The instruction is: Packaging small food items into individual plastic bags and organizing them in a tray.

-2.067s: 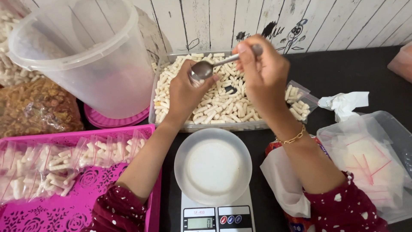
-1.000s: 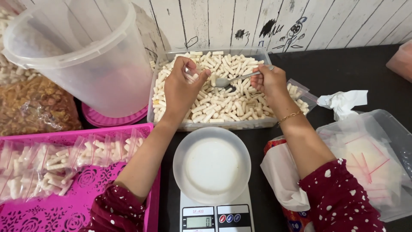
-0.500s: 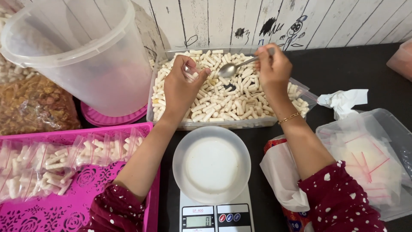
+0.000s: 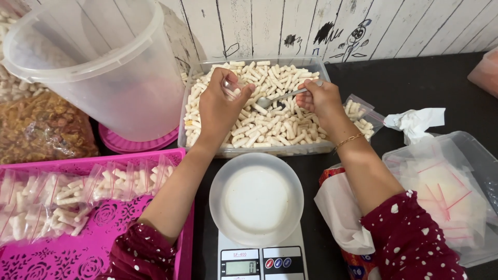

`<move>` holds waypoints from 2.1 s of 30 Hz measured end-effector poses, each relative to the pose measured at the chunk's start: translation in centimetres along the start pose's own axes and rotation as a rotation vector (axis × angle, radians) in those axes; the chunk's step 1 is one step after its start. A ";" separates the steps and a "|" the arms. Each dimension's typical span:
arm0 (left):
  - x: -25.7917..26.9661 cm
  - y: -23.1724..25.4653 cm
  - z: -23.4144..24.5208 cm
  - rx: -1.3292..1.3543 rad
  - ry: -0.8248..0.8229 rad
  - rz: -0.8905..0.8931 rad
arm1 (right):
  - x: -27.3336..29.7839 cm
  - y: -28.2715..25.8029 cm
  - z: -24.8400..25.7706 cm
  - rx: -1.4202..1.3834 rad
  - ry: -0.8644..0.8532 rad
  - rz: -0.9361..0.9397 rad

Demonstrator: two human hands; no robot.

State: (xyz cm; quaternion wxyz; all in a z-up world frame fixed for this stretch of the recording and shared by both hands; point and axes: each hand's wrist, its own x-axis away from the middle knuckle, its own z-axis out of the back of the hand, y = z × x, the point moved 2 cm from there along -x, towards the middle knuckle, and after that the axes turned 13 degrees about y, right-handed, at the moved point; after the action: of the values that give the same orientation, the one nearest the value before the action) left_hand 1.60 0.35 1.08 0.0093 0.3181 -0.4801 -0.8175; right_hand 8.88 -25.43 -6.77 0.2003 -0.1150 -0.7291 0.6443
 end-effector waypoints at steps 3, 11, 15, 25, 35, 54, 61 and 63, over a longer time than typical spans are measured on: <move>0.0 -0.1 -0.1 -0.004 0.001 0.000 | 0.9 -0.6 -0.1 0.003 -0.014 -0.042; 0.1 -0.1 0.0 -0.039 0.010 0.014 | 2.0 -3.0 0.6 -0.091 0.043 -0.003; 0.2 0.4 0.3 -0.115 0.011 0.041 | 4.4 -6.7 0.7 -0.190 0.093 0.161; 0.2 0.1 -0.5 -0.128 -0.047 -0.103 | 15.2 -12.9 -2.4 0.039 -0.075 1.100; 0.4 1.3 0.2 0.044 -0.082 -0.015 | 17.8 -15.6 -1.2 0.195 -0.058 1.371; 0.1 4.3 1.7 0.398 -0.385 0.148 | 14.1 -16.2 1.1 -0.027 0.088 1.119; 1.8 6.3 2.2 0.567 -0.480 0.184 | 5.8 -11.4 2.4 0.231 0.116 0.721; 1.9 6.1 2.3 0.617 -0.464 0.149 | 4.5 -9.7 2.1 0.344 0.044 0.556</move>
State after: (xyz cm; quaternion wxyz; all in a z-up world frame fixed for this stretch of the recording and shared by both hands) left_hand -2.90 -1.78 5.65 -0.1361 0.0768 -0.7144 -0.6821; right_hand 4.82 -26.80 3.29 0.0489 -0.2882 -0.5457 0.7854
